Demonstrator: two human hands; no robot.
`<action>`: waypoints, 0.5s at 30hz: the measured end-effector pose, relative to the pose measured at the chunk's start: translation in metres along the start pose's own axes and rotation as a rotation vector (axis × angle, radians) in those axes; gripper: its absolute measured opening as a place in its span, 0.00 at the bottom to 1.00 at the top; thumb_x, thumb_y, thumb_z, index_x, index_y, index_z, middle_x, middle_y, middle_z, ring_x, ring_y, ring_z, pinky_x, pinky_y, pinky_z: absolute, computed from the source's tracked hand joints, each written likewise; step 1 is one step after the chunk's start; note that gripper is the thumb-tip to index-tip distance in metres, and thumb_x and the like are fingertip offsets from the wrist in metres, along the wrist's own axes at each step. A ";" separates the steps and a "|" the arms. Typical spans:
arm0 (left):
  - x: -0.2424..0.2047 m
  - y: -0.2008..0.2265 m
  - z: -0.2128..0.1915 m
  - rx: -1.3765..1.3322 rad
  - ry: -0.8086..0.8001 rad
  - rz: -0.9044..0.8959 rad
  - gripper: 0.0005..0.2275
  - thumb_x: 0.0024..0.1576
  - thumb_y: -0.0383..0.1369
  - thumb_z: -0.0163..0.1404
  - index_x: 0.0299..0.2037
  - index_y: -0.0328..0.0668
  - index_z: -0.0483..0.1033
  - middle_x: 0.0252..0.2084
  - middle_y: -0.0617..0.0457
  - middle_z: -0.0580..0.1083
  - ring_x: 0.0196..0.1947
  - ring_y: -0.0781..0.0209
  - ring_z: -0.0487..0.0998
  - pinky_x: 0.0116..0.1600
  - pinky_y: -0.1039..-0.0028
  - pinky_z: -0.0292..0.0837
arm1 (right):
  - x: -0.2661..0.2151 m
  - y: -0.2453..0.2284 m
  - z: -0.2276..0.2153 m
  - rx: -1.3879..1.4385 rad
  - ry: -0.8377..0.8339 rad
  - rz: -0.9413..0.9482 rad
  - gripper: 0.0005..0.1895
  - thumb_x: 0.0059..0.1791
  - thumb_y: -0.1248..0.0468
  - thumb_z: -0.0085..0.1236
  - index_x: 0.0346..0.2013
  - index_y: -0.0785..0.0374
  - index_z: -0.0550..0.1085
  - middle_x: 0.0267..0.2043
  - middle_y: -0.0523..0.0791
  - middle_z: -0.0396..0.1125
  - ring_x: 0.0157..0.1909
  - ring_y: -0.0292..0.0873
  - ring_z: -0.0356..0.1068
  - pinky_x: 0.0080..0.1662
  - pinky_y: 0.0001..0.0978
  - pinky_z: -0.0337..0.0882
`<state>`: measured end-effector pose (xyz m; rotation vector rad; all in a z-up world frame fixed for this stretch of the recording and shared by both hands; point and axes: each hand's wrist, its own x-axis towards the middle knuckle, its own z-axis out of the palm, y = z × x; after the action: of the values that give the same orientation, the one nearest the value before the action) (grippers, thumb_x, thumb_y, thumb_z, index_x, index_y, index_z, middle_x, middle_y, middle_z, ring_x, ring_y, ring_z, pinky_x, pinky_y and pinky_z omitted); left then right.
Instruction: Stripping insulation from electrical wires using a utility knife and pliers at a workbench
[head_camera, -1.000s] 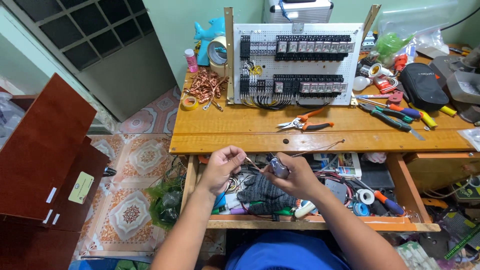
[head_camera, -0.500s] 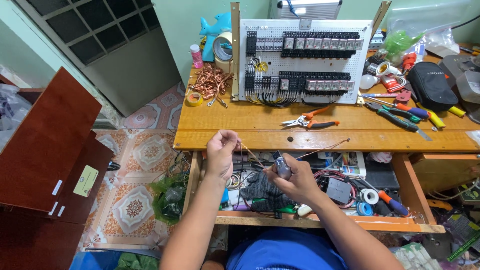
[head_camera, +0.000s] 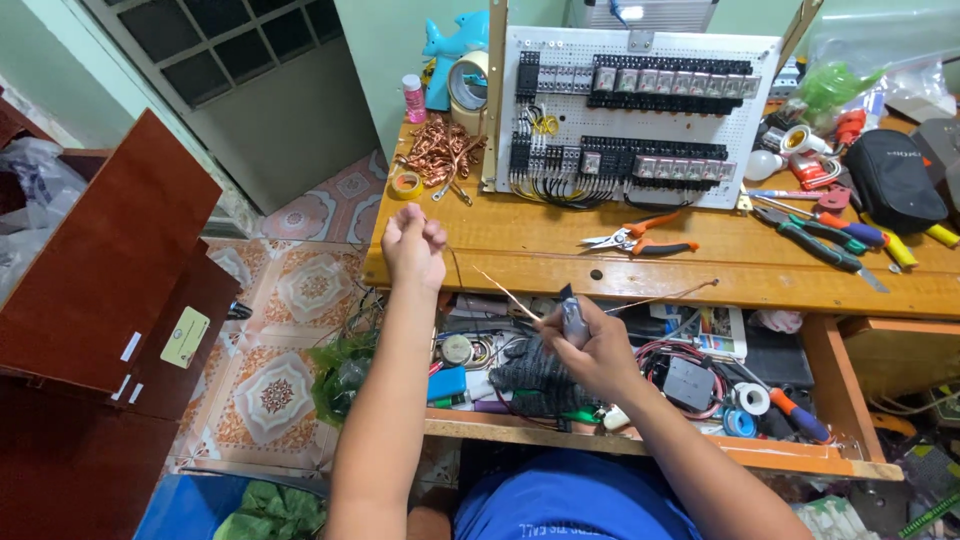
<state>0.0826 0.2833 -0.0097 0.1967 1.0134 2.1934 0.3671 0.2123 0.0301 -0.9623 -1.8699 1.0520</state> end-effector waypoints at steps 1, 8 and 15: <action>-0.002 0.009 0.003 -0.003 0.002 0.002 0.04 0.67 0.32 0.49 0.40 0.47 0.67 0.30 0.61 0.66 0.21 0.71 0.73 0.23 0.84 0.70 | 0.005 -0.007 -0.002 -0.002 -0.003 -0.003 0.08 0.40 0.67 0.67 0.32 0.55 0.78 0.20 0.47 0.74 0.25 0.44 0.75 0.30 0.32 0.71; 0.042 0.014 -0.021 0.037 -0.028 0.147 0.04 0.67 0.31 0.48 0.40 0.47 0.66 0.26 0.63 0.60 0.18 0.74 0.62 0.21 0.88 0.55 | 0.054 -0.048 -0.010 -0.238 -0.224 0.009 0.12 0.43 0.61 0.66 0.37 0.62 0.77 0.23 0.56 0.73 0.29 0.59 0.75 0.35 0.46 0.71; 0.049 0.005 -0.036 0.061 -0.028 0.164 0.04 0.66 0.30 0.50 0.39 0.48 0.68 0.24 0.64 0.59 0.18 0.74 0.63 0.22 0.87 0.57 | 0.182 -0.012 0.005 -0.560 -0.432 -0.237 0.24 0.49 0.57 0.58 0.56 0.65 0.69 0.39 0.62 0.67 0.42 0.72 0.71 0.44 0.58 0.71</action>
<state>0.0290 0.2910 -0.0379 0.3490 1.0831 2.3006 0.2833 0.3651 0.0850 -0.8190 -2.6499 0.6294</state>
